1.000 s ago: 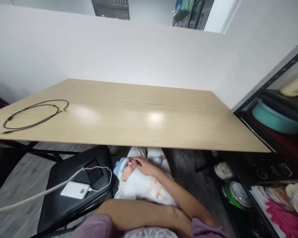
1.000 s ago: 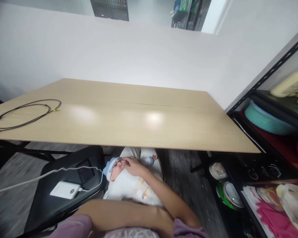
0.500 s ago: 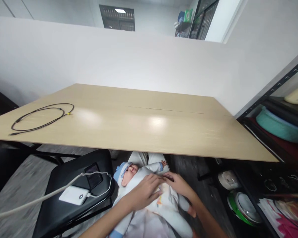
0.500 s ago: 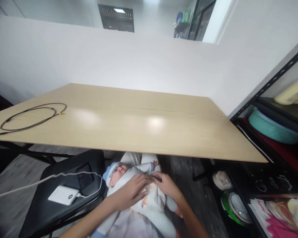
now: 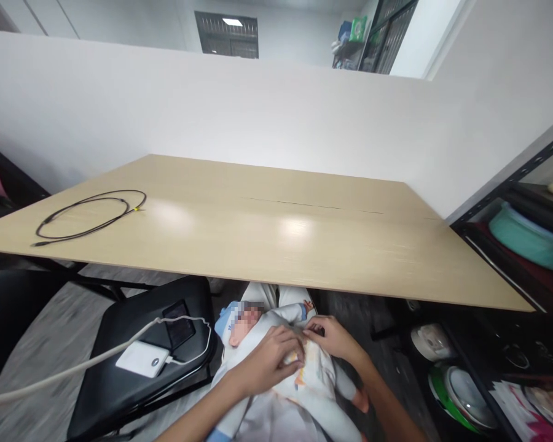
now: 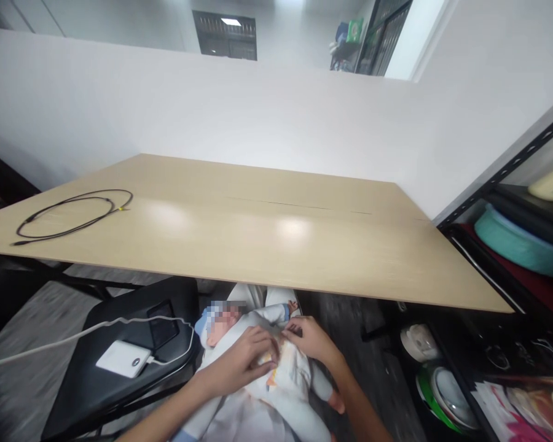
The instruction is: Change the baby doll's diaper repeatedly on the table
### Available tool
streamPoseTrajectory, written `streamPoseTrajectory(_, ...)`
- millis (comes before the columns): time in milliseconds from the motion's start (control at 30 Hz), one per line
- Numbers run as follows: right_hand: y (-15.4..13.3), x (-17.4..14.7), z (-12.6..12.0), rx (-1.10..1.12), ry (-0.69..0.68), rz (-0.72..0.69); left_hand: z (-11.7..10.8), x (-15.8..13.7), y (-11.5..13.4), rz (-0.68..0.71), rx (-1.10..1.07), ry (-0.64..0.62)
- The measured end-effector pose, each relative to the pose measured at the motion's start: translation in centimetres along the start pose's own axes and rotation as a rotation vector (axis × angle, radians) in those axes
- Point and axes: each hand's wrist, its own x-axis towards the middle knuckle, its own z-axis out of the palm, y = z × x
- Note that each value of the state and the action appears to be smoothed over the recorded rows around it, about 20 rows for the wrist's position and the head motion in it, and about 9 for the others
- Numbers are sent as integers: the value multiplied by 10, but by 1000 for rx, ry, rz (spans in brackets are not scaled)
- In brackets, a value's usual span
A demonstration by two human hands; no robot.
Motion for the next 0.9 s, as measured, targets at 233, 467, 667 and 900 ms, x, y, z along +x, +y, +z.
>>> streamPoseTrajectory(233, 4, 5, 1, -30, -39, -62, 1, -5, 3, -81, 1, 21)
streamPoseTrajectory(467, 12, 12, 3, -57, -24, -117, -15, -25, 22, 13, -119, -135)
streamPoseTrajectory(667, 15, 10, 1, -32, -11, -79, -11, -46, 34, 199, -138, -272)
streamPoseTrajectory(900, 19, 3, -9, 94, -115, -26, -8, -29, 25, -79, -104, 6)
